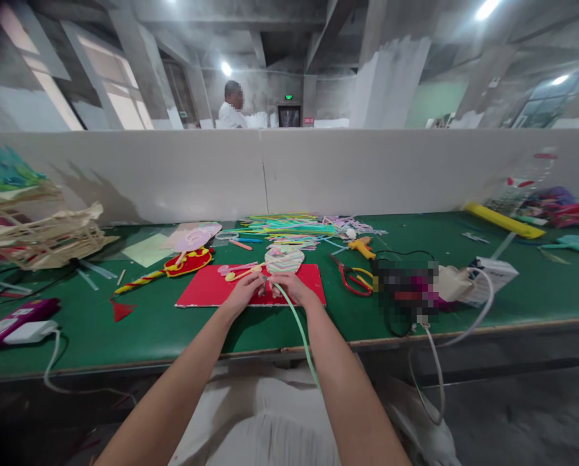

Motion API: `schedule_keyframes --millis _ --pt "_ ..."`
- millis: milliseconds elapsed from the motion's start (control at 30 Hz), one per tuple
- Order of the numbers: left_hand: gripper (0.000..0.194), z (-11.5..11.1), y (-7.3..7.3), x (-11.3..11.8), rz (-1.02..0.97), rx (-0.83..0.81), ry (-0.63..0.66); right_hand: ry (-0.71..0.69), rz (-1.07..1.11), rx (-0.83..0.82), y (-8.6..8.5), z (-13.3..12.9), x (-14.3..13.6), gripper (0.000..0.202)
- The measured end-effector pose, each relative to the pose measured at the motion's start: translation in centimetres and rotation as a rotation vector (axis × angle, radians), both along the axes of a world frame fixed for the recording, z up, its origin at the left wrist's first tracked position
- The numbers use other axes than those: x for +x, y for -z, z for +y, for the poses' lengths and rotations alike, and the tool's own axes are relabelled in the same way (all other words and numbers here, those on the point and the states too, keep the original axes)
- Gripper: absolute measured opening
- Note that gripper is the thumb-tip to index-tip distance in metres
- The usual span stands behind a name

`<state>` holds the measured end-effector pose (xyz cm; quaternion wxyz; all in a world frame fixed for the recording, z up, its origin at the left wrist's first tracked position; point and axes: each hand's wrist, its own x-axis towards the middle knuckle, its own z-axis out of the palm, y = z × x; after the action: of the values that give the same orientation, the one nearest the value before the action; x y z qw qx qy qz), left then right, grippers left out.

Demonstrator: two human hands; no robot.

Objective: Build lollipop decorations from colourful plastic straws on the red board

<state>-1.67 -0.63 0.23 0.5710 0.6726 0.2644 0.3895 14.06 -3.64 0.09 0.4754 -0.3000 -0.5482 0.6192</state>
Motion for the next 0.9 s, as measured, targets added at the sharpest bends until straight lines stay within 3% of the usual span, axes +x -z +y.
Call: schedule_keyframes --millis 233,433,633,900 --pt "0.022 0.11 -0.08 0.35 -0.037 0.063 -0.145 0.062 -0.170 0.059 -0.05 -0.08 -0.36 0.024" --pt "0.024 -0.05 -0.03 0.45 -0.024 0.090 -0.217 0.066 -0.186 0.041 0.20 0.14 -0.46 0.021" --pt "0.026 0.15 0.20 0.40 -0.028 -0.031 -0.104 0.036 -0.013 -0.039 0.43 0.26 -0.17 0.014" --pt "0.031 0.03 -0.06 0.23 0.053 0.062 0.083 0.021 0.072 -0.046 0.59 0.47 0.08 0.014"
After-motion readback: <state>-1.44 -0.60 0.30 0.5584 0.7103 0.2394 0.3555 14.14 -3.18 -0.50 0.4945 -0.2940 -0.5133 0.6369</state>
